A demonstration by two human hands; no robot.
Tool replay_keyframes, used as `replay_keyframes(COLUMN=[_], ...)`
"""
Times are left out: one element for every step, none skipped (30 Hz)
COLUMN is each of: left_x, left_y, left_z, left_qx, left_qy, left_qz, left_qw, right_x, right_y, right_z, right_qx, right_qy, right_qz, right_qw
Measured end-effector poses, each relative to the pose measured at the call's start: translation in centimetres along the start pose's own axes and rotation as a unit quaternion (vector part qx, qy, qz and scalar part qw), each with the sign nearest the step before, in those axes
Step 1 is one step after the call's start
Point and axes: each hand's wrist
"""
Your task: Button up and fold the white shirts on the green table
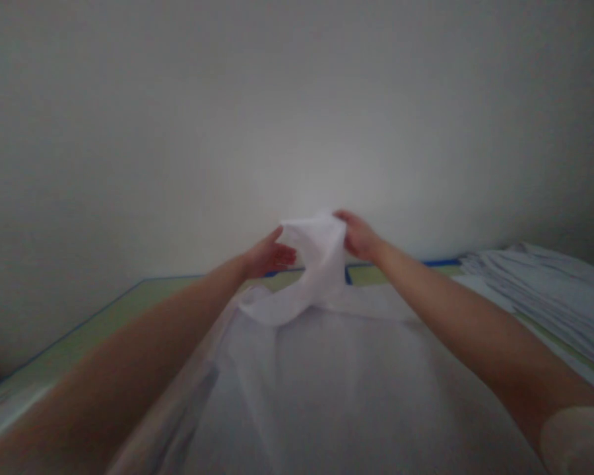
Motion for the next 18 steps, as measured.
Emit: replay_keyframes(left_x=[-0.7, -1.5, -2.3, -3.0, -3.6, -4.1, -4.5, -4.8, -5.1, -5.4, -5.6, -6.0, -6.4, -6.8, -7.3, -7.9, -8.5, -9.0], left_y=[-0.8, -1.5, -2.1, -2.6, -2.9, -3.1, -3.1, -2.9, -2.4, -1.6, -0.7, 0.5, 1.8, 3.2, 4.6, 6.0, 7.3, 8.6], left_z=[1.1, 2.1, 3.0, 3.8, 4.6, 5.4, 6.2, 6.9, 7.6, 8.1, 8.5, 8.6, 8.6, 8.4, 8.0, 7.4, 6.7, 5.9], left_qx=[-0.020, -0.045, -0.076, -0.106, -0.132, -0.152, -0.168, -0.182, -0.197, -0.214, -0.232, -0.245, -0.254, -0.256, -0.253, -0.249, -0.246, -0.251], left_qy=[0.028, 0.053, 0.076, 0.099, 0.120, 0.137, 0.147, 0.148, 0.139, 0.123, 0.100, 0.070, 0.037, -0.003, -0.045, -0.087, -0.130, -0.169], left_qz=[-0.051, -0.093, -0.116, -0.118, -0.105, -0.085, -0.065, -0.052, -0.047, -0.048, -0.053, -0.057, -0.057, -0.056, -0.055, -0.056, -0.059, -0.063], left_qw=[0.998, 0.993, 0.987, 0.982, 0.978, 0.975, 0.973, 0.971, 0.969, 0.968, 0.966, 0.965, 0.965, 0.965, 0.965, 0.963, 0.959, 0.951], right_x=[0.0, 0.0, 0.1, 0.2, 0.3, 0.5, 0.6, 0.8, 0.9, 1.0, 1.0, 1.0, 0.9, 0.8, 0.6, 0.4, 0.2, 0.0], right_y=[0.2, 0.6, 1.0, 1.5, 2.0, 2.6, 3.2, 3.6, 3.9, 4.1, 4.0, 3.8, 3.4, 2.9, 2.4, 1.9, 1.5, 1.1], right_z=[-0.3, -0.5, -0.6, -0.6, -0.6, -0.5, -0.4, -0.2, -0.1, 0.0, 0.0, -0.1, -0.4, -0.9, -1.5, -2.3, -3.2, -4.3], right_qx=[0.000, -0.001, -0.004, -0.011, -0.022, -0.036, -0.053, -0.070, -0.084, -0.093, -0.095, -0.094, -0.088, -0.082, -0.078, -0.075, -0.072, -0.068], right_qy=[-0.007, -0.014, -0.022, -0.032, -0.045, -0.061, -0.080, -0.101, -0.125, -0.148, -0.167, -0.182, -0.192, -0.197, -0.198, -0.197, -0.194, -0.189], right_qz=[-0.009, -0.022, -0.038, -0.058, -0.079, -0.094, -0.102, -0.100, -0.089, -0.072, -0.054, -0.041, -0.033, -0.033, -0.041, -0.053, -0.068, -0.081], right_qw=[1.000, 1.000, 0.999, 0.998, 0.996, 0.993, 0.990, 0.987, 0.985, 0.982, 0.980, 0.978, 0.977, 0.976, 0.976, 0.976, 0.976, 0.976])
Point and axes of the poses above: each hand's wrist, its own y-axis away from the middle knuckle, its own x-axis out of the back of the hand, z = x × y, and after that the axes turned 15 degrees about x, right-handed
